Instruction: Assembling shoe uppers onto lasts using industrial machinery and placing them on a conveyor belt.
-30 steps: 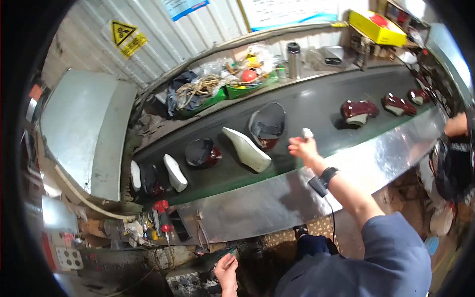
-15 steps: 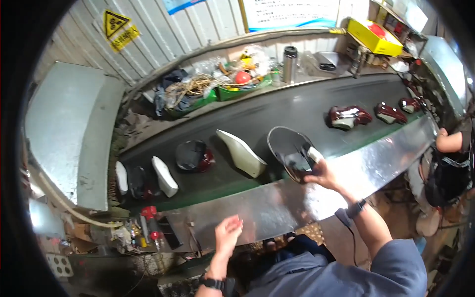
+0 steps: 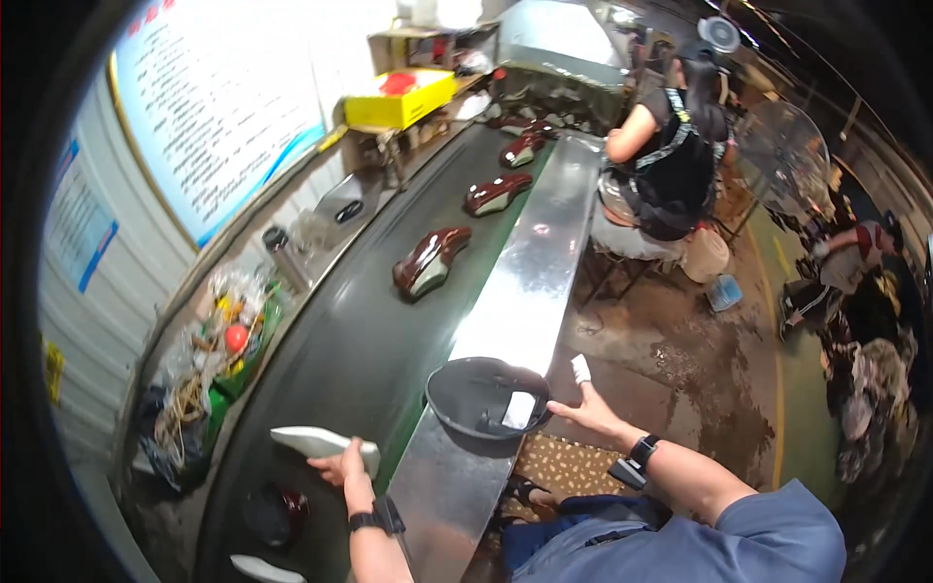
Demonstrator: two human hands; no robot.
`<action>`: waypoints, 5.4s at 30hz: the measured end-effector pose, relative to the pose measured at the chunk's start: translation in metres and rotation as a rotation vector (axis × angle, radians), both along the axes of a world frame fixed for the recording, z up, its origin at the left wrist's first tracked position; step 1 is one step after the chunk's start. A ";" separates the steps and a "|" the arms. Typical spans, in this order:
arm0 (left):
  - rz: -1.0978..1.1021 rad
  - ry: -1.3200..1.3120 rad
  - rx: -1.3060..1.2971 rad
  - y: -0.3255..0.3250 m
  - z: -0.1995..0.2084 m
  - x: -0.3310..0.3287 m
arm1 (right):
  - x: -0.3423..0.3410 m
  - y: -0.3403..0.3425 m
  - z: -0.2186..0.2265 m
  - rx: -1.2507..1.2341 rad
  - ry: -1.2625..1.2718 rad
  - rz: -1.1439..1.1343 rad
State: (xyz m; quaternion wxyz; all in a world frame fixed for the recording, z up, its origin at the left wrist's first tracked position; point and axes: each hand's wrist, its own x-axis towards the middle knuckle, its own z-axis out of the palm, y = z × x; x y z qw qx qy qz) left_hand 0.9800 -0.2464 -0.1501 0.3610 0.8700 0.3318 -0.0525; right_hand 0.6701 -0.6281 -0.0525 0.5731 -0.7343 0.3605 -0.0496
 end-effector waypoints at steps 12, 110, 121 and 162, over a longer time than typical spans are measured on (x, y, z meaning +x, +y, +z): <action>-0.710 -0.493 0.523 0.059 0.060 -0.103 | 0.027 0.009 -0.015 1.081 -0.249 -0.233; -0.219 -0.047 -0.033 -0.069 0.055 -0.146 | 0.001 0.079 -0.067 -0.246 -0.530 1.073; -0.155 -0.152 -0.004 -0.063 0.040 -0.156 | -0.002 0.081 -0.079 -0.148 -0.549 0.981; 0.534 -0.687 0.121 0.100 0.235 -0.461 | -0.051 0.291 0.109 0.718 -0.151 1.504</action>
